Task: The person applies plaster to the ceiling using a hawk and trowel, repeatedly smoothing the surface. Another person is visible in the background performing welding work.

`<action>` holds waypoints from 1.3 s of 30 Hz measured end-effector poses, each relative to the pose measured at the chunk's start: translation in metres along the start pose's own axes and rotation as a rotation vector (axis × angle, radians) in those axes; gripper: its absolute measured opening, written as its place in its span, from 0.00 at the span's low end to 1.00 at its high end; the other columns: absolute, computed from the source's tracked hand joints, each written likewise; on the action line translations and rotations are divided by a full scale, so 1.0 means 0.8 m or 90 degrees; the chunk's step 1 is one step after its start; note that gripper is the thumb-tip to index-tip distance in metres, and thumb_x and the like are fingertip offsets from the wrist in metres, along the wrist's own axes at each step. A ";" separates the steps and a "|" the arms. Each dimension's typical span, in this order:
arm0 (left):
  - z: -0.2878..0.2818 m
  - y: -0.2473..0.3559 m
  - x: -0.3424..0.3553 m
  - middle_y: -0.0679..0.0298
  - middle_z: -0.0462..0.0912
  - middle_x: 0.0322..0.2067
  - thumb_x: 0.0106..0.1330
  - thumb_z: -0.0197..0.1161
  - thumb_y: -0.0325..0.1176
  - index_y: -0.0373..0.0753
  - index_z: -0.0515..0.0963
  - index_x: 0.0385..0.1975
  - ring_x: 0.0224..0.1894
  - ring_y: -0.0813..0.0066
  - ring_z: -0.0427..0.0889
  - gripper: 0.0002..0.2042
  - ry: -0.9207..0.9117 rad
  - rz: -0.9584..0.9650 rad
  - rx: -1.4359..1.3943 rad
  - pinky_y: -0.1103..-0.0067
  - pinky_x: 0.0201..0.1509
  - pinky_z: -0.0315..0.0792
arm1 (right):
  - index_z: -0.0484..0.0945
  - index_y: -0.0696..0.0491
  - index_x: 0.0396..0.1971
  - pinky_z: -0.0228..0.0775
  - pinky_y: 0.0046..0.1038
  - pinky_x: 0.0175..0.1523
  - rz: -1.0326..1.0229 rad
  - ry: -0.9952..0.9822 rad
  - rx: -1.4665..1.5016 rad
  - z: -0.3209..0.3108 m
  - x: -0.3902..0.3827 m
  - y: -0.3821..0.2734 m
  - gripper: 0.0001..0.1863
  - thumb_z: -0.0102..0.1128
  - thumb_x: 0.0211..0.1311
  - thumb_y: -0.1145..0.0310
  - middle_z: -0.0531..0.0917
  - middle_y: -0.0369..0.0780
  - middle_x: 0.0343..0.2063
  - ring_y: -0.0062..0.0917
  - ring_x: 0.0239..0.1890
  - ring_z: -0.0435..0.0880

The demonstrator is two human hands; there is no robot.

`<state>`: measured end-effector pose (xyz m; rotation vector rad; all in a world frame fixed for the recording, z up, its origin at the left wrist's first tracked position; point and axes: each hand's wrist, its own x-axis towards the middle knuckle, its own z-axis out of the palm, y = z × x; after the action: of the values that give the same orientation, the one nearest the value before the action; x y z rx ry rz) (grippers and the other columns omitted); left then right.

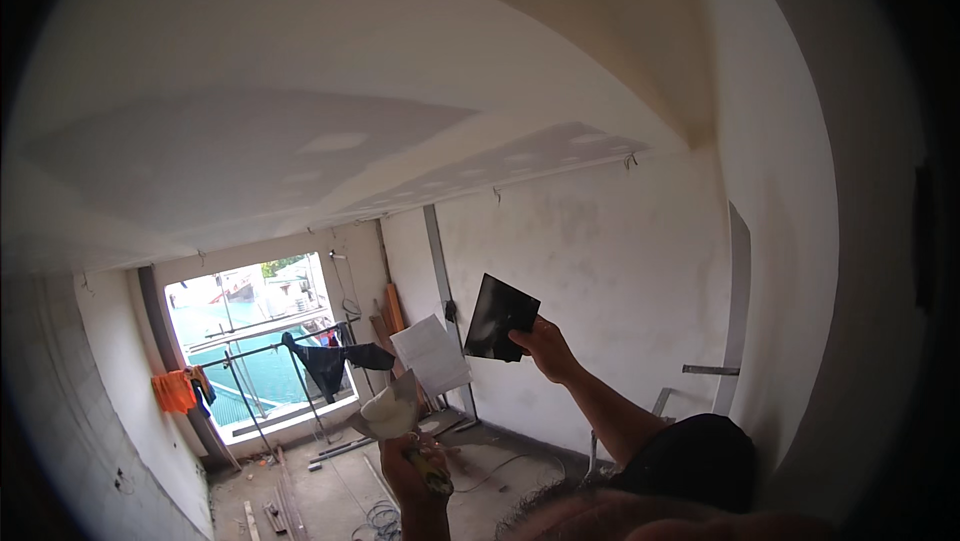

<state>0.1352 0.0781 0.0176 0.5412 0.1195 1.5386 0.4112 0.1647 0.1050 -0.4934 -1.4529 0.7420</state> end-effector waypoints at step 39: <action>-0.057 0.064 0.021 0.62 0.74 0.24 0.60 0.54 0.28 0.37 0.72 0.34 0.22 0.77 0.75 0.05 0.026 -0.072 -0.020 0.84 0.21 0.73 | 0.74 0.59 0.57 0.72 0.25 0.56 -0.267 0.072 -0.098 0.014 -0.026 -0.122 0.20 0.59 0.66 0.74 0.83 0.38 0.48 0.19 0.49 0.81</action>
<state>0.0707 0.1030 0.0029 0.4708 0.1541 1.4396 0.4155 0.0808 0.1606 -0.3245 -1.4507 0.2667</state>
